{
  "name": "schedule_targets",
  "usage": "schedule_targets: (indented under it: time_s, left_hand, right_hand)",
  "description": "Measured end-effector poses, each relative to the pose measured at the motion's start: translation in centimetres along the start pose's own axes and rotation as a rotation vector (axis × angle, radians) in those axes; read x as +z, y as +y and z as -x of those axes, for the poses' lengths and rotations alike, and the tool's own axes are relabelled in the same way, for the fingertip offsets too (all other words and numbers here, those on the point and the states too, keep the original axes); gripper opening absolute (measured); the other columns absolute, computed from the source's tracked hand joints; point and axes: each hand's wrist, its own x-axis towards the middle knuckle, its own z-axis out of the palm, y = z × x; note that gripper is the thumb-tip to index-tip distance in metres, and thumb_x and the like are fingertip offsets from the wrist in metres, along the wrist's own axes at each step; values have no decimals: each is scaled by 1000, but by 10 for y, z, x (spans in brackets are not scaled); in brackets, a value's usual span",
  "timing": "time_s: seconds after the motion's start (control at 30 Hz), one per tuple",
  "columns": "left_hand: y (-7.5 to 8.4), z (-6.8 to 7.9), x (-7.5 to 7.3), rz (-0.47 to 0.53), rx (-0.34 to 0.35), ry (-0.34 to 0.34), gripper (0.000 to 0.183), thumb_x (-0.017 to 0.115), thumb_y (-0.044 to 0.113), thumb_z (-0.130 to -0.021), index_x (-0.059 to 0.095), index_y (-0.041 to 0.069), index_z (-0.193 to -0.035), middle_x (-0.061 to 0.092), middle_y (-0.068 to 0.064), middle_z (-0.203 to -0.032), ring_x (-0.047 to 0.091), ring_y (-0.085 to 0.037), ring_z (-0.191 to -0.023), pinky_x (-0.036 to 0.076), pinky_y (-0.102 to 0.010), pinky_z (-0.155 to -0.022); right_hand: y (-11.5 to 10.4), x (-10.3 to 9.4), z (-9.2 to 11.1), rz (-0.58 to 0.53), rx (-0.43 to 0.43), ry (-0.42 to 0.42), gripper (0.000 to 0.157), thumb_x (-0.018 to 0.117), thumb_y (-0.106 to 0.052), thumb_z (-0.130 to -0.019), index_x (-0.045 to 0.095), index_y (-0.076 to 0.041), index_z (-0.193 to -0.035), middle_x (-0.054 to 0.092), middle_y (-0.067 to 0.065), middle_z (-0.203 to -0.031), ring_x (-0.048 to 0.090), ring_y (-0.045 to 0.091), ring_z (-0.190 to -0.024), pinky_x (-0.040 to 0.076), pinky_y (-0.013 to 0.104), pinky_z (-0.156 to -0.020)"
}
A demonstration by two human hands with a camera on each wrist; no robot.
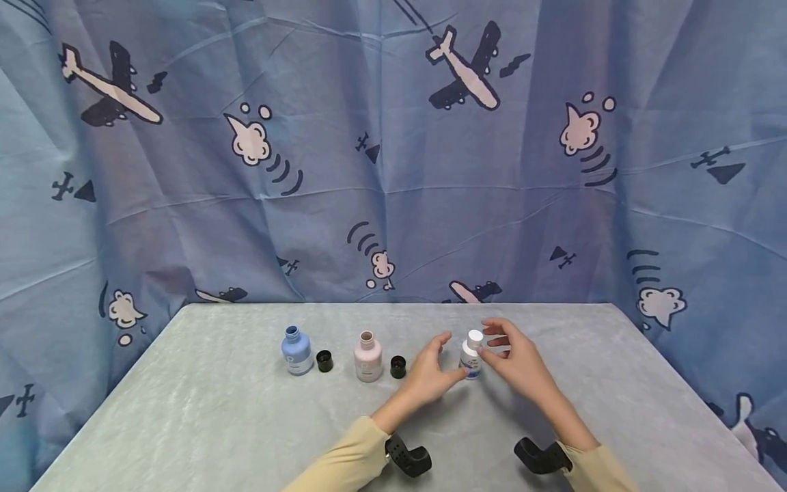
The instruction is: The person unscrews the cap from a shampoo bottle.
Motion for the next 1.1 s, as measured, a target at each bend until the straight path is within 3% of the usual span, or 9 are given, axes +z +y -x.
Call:
schedule_targets:
  time_s: [0.37,0.57,1.1]
  left_hand:
    - [0,-8,10,95,58,-23,60,78,21,-76,54,7,-129,63,-11,-124,61,-23,-112,47,-26,-92]
    - [0,-10,15,179,59,-24,54,77,14,-75,57,5,-124,67,-10,-111,63,-14,-97,48,-21,-83]
    - [-4,-7,18,200,50,16,37,75,16,-80,58,8,-111,66,-4,-98,56,-4,-81,44,-16,-73]
  right_hand:
    - [-15,2,-11,22,-20,20,49,71,-18,-87,51,-2,-130,62,23,-117,64,34,-98,52,45,-79]
    - [-17,1,-10,17,-11,14,47,71,-16,-87,53,-3,-128,63,22,-115,64,33,-97,52,42,-77]
    - [-18,5,-8,23,-36,27,41,73,-14,-84,58,-3,-121,66,17,-107,66,27,-88,53,36,-74]
